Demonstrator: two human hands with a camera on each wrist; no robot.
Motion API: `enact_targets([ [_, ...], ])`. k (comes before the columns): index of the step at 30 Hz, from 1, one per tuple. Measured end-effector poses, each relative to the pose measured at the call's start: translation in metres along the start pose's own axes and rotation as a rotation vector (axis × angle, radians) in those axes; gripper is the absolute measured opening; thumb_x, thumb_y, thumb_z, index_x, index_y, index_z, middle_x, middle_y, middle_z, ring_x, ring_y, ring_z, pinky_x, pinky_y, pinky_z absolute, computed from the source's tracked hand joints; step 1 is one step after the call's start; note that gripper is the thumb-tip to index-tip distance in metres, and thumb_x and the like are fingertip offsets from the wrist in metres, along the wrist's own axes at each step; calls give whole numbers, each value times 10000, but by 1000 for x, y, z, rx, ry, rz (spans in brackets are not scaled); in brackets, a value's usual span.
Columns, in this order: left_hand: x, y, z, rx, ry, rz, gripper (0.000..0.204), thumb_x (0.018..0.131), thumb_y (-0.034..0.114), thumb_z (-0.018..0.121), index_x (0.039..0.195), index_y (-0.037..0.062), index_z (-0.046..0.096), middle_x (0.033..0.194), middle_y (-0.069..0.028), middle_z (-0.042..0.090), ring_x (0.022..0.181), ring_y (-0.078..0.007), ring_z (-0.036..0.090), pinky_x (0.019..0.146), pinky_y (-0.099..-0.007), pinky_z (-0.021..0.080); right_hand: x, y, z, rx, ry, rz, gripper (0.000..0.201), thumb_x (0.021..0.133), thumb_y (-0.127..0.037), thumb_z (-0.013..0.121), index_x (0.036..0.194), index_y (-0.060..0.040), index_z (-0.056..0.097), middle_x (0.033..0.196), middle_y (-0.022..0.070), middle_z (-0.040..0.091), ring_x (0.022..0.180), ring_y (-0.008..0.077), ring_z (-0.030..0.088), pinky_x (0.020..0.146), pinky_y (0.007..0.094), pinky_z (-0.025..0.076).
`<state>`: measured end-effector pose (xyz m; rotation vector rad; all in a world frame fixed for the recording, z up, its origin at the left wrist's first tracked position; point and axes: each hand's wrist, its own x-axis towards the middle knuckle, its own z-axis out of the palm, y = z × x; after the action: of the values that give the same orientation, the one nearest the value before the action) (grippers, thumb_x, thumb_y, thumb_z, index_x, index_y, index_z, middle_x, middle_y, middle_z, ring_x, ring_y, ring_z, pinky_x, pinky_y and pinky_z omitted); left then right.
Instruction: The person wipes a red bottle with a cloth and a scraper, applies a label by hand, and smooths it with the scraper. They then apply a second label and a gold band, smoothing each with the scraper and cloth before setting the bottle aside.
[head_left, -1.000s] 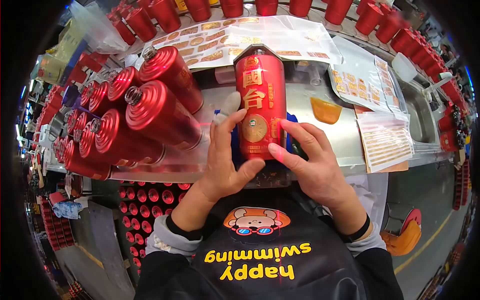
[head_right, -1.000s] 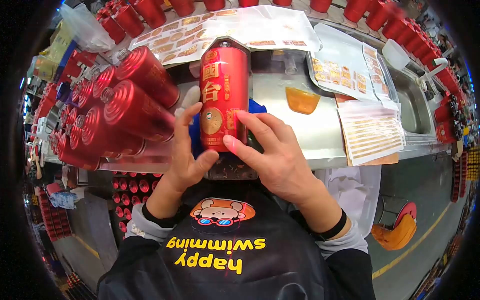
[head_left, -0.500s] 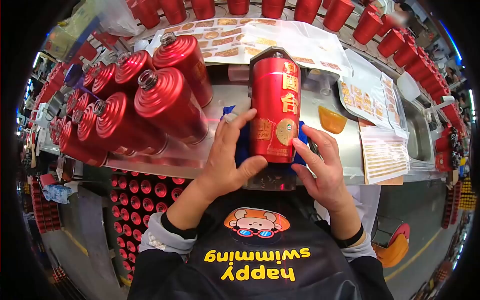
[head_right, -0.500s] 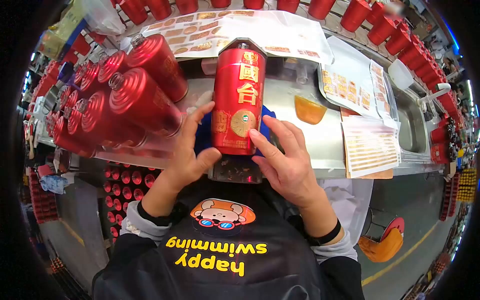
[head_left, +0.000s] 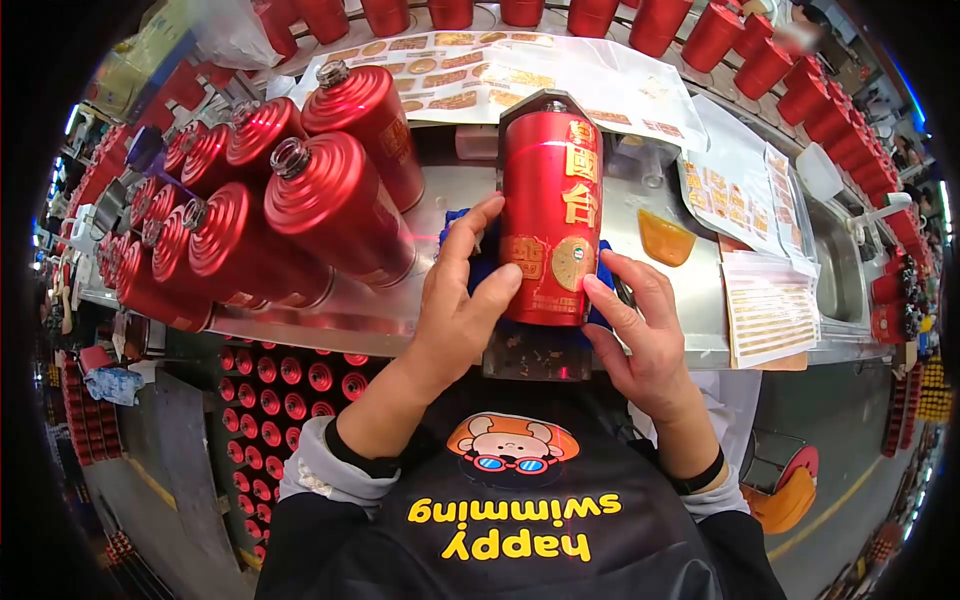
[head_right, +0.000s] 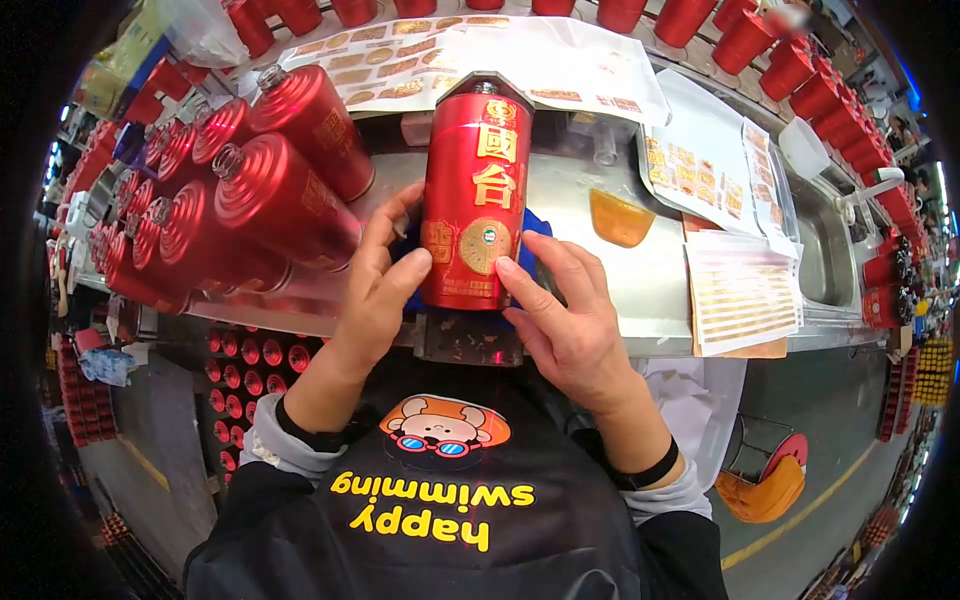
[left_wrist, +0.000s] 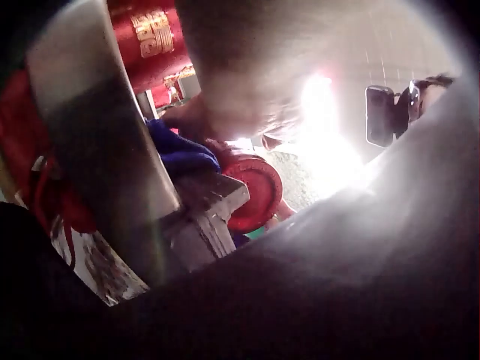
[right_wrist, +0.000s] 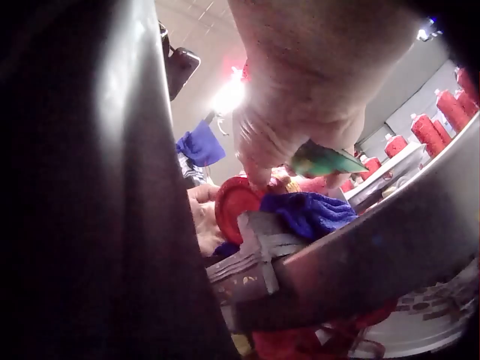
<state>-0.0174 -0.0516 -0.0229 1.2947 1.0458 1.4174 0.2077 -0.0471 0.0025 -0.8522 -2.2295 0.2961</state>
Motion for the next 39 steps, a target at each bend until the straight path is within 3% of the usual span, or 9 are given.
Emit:
enact_targets([
  [6, 0, 13, 3, 514, -37, 226, 775, 824, 237, 694, 1452, -27, 324, 1464, -237, 399, 1353, -351, 399, 1129, -428, 297, -1, 0, 0, 17, -1, 8, 617, 687, 26, 768, 1275, -105, 633, 1329, 184, 541, 1152, 375, 535, 954, 437, 469],
  [14, 3, 7, -10, 159, -39, 64, 652, 870, 210, 659, 1417, -28, 396, 1401, -233, 481, 1309, -337, 460, 1103, -413, 336, -2, 1, 1, 16, -2, 11, 616, 691, 25, 765, 1278, -103, 628, 1333, 185, 538, 1160, 378, 528, 961, 437, 465],
  [20, 2, 5, -2, 389, -71, 139, 788, 897, 337, 697, 1469, -20, 290, 1466, -235, 384, 1363, -346, 372, 1133, -431, 281, -2, 1, 1, 23, -3, 11, 614, 692, 28, 761, 1276, -106, 630, 1333, 186, 537, 1163, 381, 526, 964, 440, 463],
  [29, 3, 7, -11, 267, -221, 111, 867, 899, 323, 692, 1505, -29, 182, 1539, -238, 239, 1441, -337, 244, 1178, -412, 189, -2, 2, 0, 32, -12, 6, 612, 712, 35, 750, 1293, -104, 618, 1343, 204, 525, 1183, 386, 525, 978, 434, 460],
  [32, 3, 8, -15, 182, -259, 69, 896, 882, 318, 700, 1514, -23, 165, 1536, -242, 249, 1449, -365, 238, 1183, -461, 176, -6, 4, 2, 93, 77, 55, 635, 734, 58, 733, 1337, -54, 569, 1330, 233, 527, 1176, 380, 547, 969, 418, 471],
  [33, 0, 14, -15, 377, -262, 125, 909, 873, 343, 706, 1514, -21, 175, 1521, -245, 274, 1433, -377, 265, 1179, -485, 176, -7, 4, 3, 166, 146, 118, 576, 750, 77, 720, 1298, 3, 562, 1267, 240, 574, 1148, 373, 580, 957, 404, 483],
  [36, -9, 27, -8, 853, -233, 313, 950, 843, 429, 717, 1513, -13, 208, 1471, -249, 356, 1373, -406, 350, 1165, -550, 177, -17, 4, 3, 536, 251, 468, 465, 759, 77, 724, 1201, 13, 591, 1150, 198, 635, 1085, 352, 608, 924, 397, 498],
  [37, -8, 22, -5, 942, -193, 387, 965, 832, 464, 717, 1511, -10, 221, 1450, -249, 385, 1346, -413, 380, 1158, -568, 178, -13, 0, -1, 455, 230, 452, 407, 729, 79, 734, 1102, -18, 606, 1054, 157, 651, 1004, 342, 611, 857, 403, 506],
  [39, -6, 11, -4, 1042, -129, 514, 1025, 798, 586, 686, 1507, -13, 251, 1383, -245, 476, 1248, -410, 477, 1141, -589, 193, 1, 10, 1, 305, 195, 72, 446, 677, 82, 739, 1085, -28, 601, 1031, 143, 641, 951, 334, 602, 814, 406, 499],
])
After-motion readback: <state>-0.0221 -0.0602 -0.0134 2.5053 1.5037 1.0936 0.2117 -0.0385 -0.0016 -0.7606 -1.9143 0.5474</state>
